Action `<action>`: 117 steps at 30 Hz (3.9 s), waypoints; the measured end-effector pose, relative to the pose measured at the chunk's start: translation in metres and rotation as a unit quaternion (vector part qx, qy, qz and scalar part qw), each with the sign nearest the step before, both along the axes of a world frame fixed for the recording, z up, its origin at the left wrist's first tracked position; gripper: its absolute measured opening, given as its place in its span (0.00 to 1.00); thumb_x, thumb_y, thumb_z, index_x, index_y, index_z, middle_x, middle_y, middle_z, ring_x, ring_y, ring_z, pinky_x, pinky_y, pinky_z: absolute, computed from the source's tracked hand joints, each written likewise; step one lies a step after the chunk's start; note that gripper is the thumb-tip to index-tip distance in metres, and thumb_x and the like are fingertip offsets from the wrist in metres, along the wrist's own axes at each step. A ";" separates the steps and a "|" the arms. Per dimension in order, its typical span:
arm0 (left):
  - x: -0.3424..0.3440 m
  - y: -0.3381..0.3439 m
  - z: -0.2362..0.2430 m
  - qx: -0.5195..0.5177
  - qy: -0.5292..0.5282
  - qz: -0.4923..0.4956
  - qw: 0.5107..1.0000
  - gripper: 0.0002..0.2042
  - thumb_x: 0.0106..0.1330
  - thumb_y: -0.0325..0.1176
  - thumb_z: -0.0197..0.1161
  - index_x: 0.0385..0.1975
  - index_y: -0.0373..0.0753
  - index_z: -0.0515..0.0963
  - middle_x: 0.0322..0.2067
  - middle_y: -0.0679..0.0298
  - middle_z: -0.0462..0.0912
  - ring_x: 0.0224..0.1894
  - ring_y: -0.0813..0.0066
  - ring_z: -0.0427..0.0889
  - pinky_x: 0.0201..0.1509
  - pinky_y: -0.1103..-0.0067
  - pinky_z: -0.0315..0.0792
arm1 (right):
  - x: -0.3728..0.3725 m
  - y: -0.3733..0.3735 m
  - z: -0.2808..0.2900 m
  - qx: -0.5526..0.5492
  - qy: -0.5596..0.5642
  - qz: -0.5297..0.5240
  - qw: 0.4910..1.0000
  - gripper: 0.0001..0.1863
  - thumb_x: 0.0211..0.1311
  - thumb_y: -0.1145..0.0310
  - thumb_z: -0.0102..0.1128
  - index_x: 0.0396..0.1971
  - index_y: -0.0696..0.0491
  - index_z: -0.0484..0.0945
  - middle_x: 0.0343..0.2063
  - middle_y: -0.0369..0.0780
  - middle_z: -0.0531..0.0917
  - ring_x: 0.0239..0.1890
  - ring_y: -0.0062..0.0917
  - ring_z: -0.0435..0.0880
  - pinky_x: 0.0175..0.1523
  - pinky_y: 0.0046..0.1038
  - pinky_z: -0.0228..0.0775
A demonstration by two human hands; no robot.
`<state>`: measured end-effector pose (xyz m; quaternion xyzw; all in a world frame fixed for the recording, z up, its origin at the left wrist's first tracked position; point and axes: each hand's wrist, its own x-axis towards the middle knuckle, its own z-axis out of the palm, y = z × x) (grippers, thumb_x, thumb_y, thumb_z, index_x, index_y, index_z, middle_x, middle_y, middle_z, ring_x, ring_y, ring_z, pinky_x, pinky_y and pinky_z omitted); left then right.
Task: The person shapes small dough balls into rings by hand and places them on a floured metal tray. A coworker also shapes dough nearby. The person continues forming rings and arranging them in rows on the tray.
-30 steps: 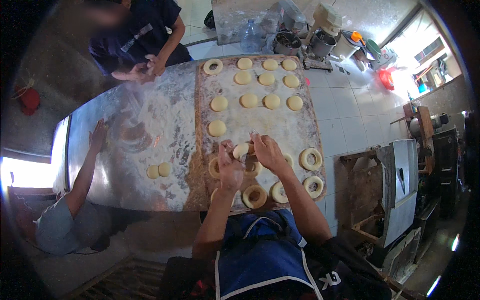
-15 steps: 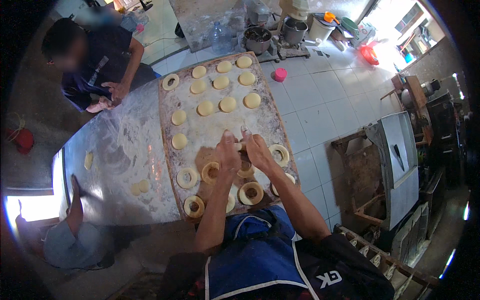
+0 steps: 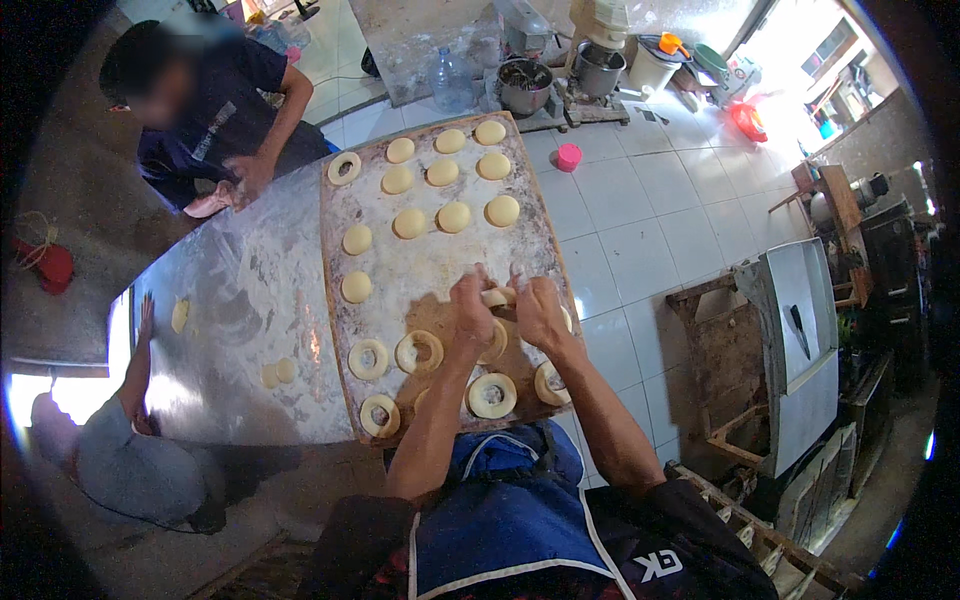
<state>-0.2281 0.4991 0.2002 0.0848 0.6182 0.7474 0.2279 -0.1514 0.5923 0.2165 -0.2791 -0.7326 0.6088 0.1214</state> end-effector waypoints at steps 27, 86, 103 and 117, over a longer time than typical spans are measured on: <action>-0.007 0.037 -0.033 -0.075 0.149 -0.105 0.980 0.20 0.72 0.47 0.47 0.25 0.37 0.72 0.19 0.60 0.70 0.22 0.67 0.69 0.27 0.69 0.64 | 0.017 0.025 -0.025 0.233 0.043 -0.030 0.971 0.27 0.71 0.56 0.40 0.22 0.65 0.74 0.13 0.52 0.71 0.17 0.42 0.71 0.26 0.38 0.63; -0.118 -0.431 -0.034 -0.077 -0.069 0.024 0.994 0.15 0.66 0.26 0.62 0.51 0.31 0.76 0.46 0.61 0.79 0.47 0.74 0.78 0.51 0.76 0.74 | -0.158 -0.350 -0.039 0.062 0.015 0.230 0.971 0.23 0.53 0.72 0.68 0.50 0.59 0.76 0.38 0.47 0.85 0.40 0.30 0.85 0.45 0.31 0.76; -0.126 -0.372 -0.017 0.159 0.029 -0.084 0.983 0.20 0.56 0.20 0.55 0.48 0.39 0.63 0.44 0.59 0.72 0.50 0.62 0.77 0.55 0.68 0.73 | -0.155 -0.315 -0.013 0.159 0.022 0.145 0.976 0.19 0.68 0.55 0.46 0.38 0.58 0.75 0.26 0.40 0.77 0.30 0.26 0.76 0.36 0.30 0.69; -0.117 -0.233 -0.053 -0.072 0.155 0.058 0.984 0.16 0.73 0.45 0.47 0.41 0.37 0.72 0.32 0.63 0.77 0.34 0.70 0.78 0.35 0.72 0.71 | -0.117 -0.219 0.003 -0.013 0.042 0.037 0.998 0.27 0.63 0.53 0.45 0.18 0.63 0.75 0.16 0.56 0.75 0.23 0.50 0.78 0.31 0.43 0.68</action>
